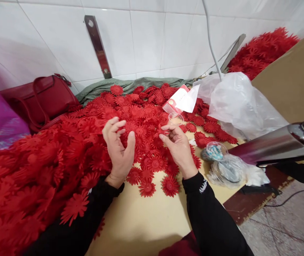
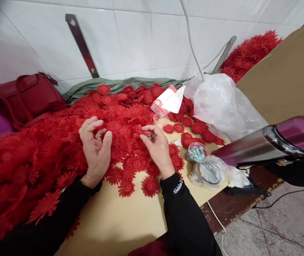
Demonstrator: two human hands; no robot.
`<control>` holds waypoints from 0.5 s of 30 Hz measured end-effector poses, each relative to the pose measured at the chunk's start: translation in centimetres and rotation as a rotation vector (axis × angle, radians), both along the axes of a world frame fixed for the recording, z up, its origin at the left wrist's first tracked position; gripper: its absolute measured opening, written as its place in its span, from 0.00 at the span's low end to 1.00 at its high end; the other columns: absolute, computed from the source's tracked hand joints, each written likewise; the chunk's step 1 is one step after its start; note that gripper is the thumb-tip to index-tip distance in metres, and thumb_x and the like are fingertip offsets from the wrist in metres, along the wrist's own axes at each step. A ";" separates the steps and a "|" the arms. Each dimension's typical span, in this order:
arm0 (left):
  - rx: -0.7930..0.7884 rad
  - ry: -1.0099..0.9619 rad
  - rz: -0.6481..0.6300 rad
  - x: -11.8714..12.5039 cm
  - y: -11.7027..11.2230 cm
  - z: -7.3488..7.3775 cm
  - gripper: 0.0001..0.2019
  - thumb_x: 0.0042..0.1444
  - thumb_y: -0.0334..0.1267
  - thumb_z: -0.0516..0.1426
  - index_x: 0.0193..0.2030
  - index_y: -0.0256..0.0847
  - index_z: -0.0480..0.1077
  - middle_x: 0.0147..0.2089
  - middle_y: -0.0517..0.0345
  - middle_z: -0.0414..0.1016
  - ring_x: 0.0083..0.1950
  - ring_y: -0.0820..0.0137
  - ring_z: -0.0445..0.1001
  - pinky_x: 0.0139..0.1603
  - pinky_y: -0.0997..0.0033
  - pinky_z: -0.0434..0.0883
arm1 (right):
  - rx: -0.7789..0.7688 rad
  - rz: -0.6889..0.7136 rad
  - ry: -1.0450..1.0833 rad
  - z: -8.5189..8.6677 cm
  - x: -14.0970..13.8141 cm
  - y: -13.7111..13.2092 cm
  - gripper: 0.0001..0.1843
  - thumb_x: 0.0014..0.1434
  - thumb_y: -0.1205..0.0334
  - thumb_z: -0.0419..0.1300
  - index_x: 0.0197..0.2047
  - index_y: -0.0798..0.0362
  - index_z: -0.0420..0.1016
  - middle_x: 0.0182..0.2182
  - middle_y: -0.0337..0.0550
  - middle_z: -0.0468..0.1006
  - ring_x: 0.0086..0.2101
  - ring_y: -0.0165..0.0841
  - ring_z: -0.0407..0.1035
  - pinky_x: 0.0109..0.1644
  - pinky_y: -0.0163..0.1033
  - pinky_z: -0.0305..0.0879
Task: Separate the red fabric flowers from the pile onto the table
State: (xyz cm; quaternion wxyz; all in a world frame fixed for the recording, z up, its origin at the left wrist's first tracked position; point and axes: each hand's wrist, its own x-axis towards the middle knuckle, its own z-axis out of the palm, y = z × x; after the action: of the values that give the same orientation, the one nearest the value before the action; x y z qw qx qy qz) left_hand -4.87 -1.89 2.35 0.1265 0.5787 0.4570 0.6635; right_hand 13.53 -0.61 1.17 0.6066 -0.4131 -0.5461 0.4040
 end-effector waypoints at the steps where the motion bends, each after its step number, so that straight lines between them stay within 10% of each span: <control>1: -0.040 0.044 -0.040 0.1 -0.2 0.0 0.17 0.63 0.42 0.62 0.57 0.44 0.69 0.65 0.46 0.66 0.65 0.63 0.69 0.59 0.66 0.72 | 0.006 0.014 -0.018 0.2 -0.3 -0.2 0.12 0.59 0.61 0.69 0.46 0.46 0.76 0.41 0.37 0.77 0.37 0.31 0.69 0.43 0.39 0.67; 8: -0.471 -0.049 -0.432 0.9 -0.5 0.0 0.13 0.62 0.47 0.63 0.47 0.41 0.76 0.44 0.56 0.80 0.44 0.68 0.76 0.50 0.69 0.72 | 0.057 0.123 -0.107 0.8 -1.5 -1.3 0.23 0.61 0.64 0.67 0.57 0.42 0.70 0.47 0.39 0.75 0.39 0.31 0.71 0.45 0.40 0.71; 15: -0.544 -0.235 -0.471 0.8 -0.3 0.7 0.16 0.57 0.47 0.66 0.29 0.40 0.67 0.29 0.65 0.66 0.31 0.75 0.62 0.35 0.75 0.64 | 0.181 0.033 -0.265 1.1 -1.4 -1.6 0.19 0.62 0.62 0.68 0.55 0.41 0.72 0.54 0.44 0.71 0.47 0.36 0.73 0.58 0.49 0.70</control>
State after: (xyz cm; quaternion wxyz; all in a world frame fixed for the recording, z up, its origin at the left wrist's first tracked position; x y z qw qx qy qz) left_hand -4.05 -2.17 3.01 0.4763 0.5330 0.4534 0.5324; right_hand 12.13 -2.22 2.24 0.5574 -0.3974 -0.6620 0.3052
